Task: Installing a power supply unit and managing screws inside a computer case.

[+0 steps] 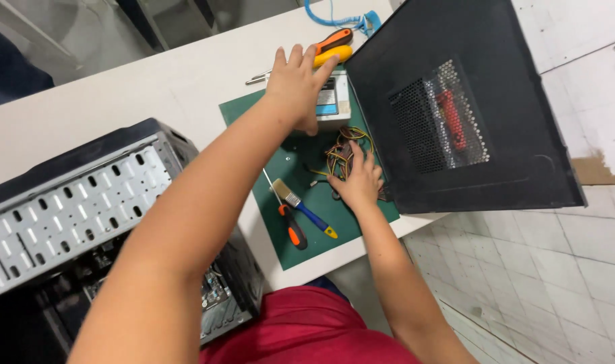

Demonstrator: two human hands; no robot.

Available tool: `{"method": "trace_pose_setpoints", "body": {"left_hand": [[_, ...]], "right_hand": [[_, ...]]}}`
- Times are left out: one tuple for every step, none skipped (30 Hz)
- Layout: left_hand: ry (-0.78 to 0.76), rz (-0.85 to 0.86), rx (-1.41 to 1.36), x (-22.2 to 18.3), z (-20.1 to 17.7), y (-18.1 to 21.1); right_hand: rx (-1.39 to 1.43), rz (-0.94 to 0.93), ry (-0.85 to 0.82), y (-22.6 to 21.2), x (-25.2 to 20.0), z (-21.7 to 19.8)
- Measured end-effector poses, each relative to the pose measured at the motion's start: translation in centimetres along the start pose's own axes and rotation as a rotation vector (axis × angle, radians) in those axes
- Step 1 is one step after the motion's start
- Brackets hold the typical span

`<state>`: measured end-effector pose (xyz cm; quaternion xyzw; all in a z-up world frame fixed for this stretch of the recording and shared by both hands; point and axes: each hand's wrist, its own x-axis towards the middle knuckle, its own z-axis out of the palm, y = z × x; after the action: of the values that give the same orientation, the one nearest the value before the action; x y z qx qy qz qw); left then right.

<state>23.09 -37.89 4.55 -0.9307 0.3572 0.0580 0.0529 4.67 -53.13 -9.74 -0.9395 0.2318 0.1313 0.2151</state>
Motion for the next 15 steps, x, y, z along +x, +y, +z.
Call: {"method": "trace_pose_setpoints", "body": {"left_hand": [[-0.154,-0.024,0.028,0.9,0.2,0.3],[-0.309,-0.049,0.055,1.6,0.5,0.7],[-0.310,-0.045,0.055,2.0,0.6,0.8],[-0.298,-0.034,0.037,2.2,0.9,0.7],[-0.285,-0.023,0.019,2.4,1.2,0.7],[-0.290,-0.021,0.018,2.4,1.0,0.7],[-0.285,-0.034,-0.027,2.4,0.8,0.7],[-0.290,-0.047,-0.078,1.9,1.0,0.8],[-0.305,-0.045,-0.085,1.8,1.8,0.8],[-0.218,-0.039,-0.075,2.0,2.4,0.6],[-0.130,-0.034,-0.065,2.0,3.0,0.3],[-0.132,-0.040,-0.068,2.0,3.1,0.2],[-0.096,-0.035,-0.099,1.9,3.1,0.1],[-0.061,-0.030,-0.132,1.7,3.3,0.1],[-0.065,-0.035,-0.138,1.6,3.7,0.1]], "right_hand": [[0.022,0.024,0.046,0.2,0.3,0.3],[0.042,0.048,0.091,0.5,0.5,0.7],[0.043,0.052,0.091,0.6,0.9,0.6],[0.043,0.087,0.090,0.7,1.2,0.6],[0.044,0.123,0.088,0.7,1.5,0.7],[0.044,0.126,0.084,1.2,2.1,1.0],[0.064,0.106,0.080,1.6,2.6,1.3],[0.081,0.089,0.067,2.2,2.6,1.9],[0.077,0.096,0.052,2.5,2.5,2.0],[0.099,0.077,0.055,2.5,2.7,1.9],[0.120,0.058,0.058,2.6,3.0,1.8],[0.117,0.054,0.054,2.7,3.4,1.9],[0.109,0.064,0.063,2.8,3.8,2.0],[0.099,0.076,0.071,3.1,4.0,2.1],[0.093,0.074,0.064,2.7,4.0,1.5]]}}
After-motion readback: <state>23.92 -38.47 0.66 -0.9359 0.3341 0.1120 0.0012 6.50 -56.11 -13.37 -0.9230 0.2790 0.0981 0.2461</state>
